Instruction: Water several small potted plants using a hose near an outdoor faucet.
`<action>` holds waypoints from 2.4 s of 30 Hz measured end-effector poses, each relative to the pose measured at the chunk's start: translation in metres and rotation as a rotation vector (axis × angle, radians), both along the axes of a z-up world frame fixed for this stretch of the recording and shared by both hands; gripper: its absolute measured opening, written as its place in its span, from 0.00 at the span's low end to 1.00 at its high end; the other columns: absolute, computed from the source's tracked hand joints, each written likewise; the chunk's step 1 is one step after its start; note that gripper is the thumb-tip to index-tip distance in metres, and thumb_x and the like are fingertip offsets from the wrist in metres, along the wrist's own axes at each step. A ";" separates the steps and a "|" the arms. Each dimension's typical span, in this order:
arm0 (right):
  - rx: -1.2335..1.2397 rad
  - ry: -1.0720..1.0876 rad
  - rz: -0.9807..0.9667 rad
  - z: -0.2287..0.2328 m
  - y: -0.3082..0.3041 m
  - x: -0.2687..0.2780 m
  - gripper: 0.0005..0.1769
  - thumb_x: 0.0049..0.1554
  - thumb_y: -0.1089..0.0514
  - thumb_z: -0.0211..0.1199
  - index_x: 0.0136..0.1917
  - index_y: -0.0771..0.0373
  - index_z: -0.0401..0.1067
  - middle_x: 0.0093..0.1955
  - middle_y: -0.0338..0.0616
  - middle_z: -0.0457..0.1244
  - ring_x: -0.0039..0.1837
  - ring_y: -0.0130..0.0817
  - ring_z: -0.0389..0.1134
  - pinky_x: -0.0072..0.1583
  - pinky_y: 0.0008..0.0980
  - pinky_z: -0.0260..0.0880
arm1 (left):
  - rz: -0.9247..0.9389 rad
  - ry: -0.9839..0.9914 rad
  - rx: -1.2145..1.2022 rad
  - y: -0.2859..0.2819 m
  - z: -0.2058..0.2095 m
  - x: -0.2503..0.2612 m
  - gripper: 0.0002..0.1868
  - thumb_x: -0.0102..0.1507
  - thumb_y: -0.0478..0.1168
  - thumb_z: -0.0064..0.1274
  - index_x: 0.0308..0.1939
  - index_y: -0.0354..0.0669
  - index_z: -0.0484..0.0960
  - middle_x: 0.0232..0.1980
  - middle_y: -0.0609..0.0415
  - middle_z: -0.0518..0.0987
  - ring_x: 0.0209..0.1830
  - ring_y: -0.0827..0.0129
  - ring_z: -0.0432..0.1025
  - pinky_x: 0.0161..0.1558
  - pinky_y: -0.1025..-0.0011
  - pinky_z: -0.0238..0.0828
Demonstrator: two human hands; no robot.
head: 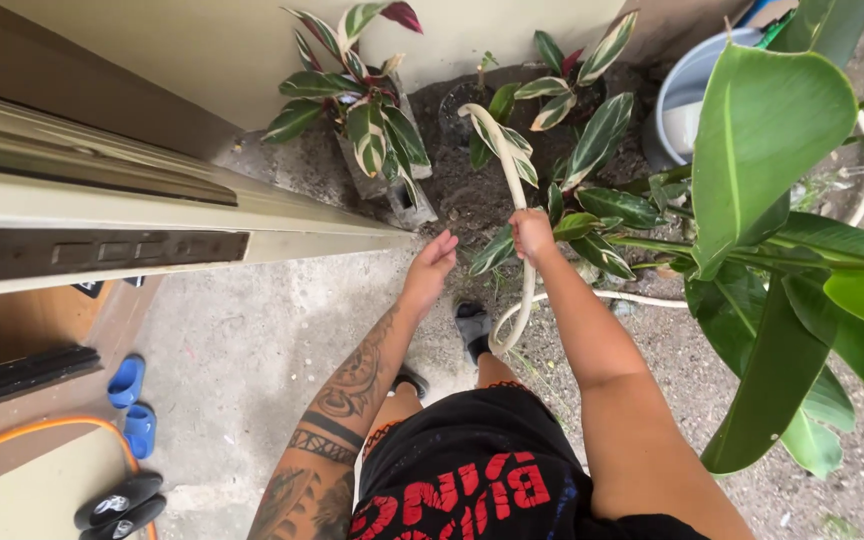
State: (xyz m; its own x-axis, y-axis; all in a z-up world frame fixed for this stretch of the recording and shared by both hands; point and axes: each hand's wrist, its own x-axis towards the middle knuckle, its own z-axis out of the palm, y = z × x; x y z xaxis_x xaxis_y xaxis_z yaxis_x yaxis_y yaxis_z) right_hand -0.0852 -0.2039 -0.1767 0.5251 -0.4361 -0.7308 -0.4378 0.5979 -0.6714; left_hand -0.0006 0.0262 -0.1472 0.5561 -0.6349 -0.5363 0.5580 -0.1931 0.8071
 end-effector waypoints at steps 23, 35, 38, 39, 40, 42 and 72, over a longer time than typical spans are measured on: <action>-0.003 -0.069 0.034 0.031 -0.008 0.028 0.10 0.55 0.58 0.55 0.34 0.59 0.58 0.23 0.36 0.49 0.22 0.28 0.46 0.25 0.34 0.47 | 0.004 0.000 -0.061 -0.001 0.006 -0.009 0.30 0.69 0.31 0.43 0.76 0.37 0.60 0.76 0.47 0.68 0.74 0.65 0.63 0.72 0.71 0.58; 0.005 -0.037 0.042 0.027 -0.007 0.016 0.10 0.55 0.58 0.55 0.34 0.59 0.58 0.23 0.36 0.49 0.22 0.27 0.45 0.25 0.34 0.46 | 0.022 0.008 -0.057 0.011 0.007 -0.007 0.30 0.69 0.31 0.44 0.77 0.37 0.59 0.76 0.47 0.68 0.74 0.66 0.64 0.72 0.72 0.58; 0.010 -0.035 0.038 0.028 -0.004 0.012 0.10 0.55 0.58 0.55 0.34 0.59 0.58 0.23 0.37 0.49 0.22 0.28 0.45 0.25 0.34 0.46 | 0.015 -0.002 -0.052 0.011 0.012 -0.009 0.30 0.70 0.31 0.44 0.77 0.36 0.59 0.76 0.47 0.68 0.74 0.66 0.64 0.72 0.72 0.58; 0.013 -0.027 0.032 0.029 -0.004 0.012 0.10 0.55 0.59 0.55 0.35 0.59 0.58 0.24 0.37 0.49 0.22 0.28 0.45 0.25 0.35 0.46 | -0.002 -0.019 -0.032 0.011 0.016 -0.009 0.30 0.70 0.32 0.43 0.77 0.36 0.59 0.76 0.47 0.68 0.74 0.67 0.64 0.73 0.72 0.58; 0.014 -0.027 0.031 0.028 -0.003 0.011 0.10 0.55 0.59 0.55 0.35 0.59 0.58 0.24 0.37 0.49 0.22 0.28 0.45 0.25 0.35 0.46 | -0.003 -0.019 -0.031 0.010 0.018 -0.010 0.30 0.70 0.32 0.43 0.77 0.36 0.59 0.76 0.47 0.68 0.74 0.67 0.64 0.73 0.72 0.58; 0.022 -0.022 0.032 0.026 -0.002 0.009 0.09 0.55 0.58 0.55 0.35 0.59 0.59 0.24 0.37 0.50 0.22 0.28 0.46 0.25 0.34 0.46 | -0.015 -0.011 -0.003 0.009 0.022 -0.011 0.30 0.70 0.33 0.43 0.77 0.37 0.59 0.76 0.48 0.68 0.74 0.67 0.64 0.72 0.72 0.57; 0.008 -0.066 0.010 0.049 -0.008 -0.017 0.10 0.55 0.59 0.55 0.34 0.59 0.57 0.23 0.35 0.49 0.21 0.26 0.44 0.24 0.32 0.45 | -0.025 0.028 -0.005 0.005 0.028 -0.010 0.31 0.70 0.32 0.43 0.77 0.39 0.58 0.76 0.49 0.67 0.74 0.66 0.63 0.72 0.72 0.59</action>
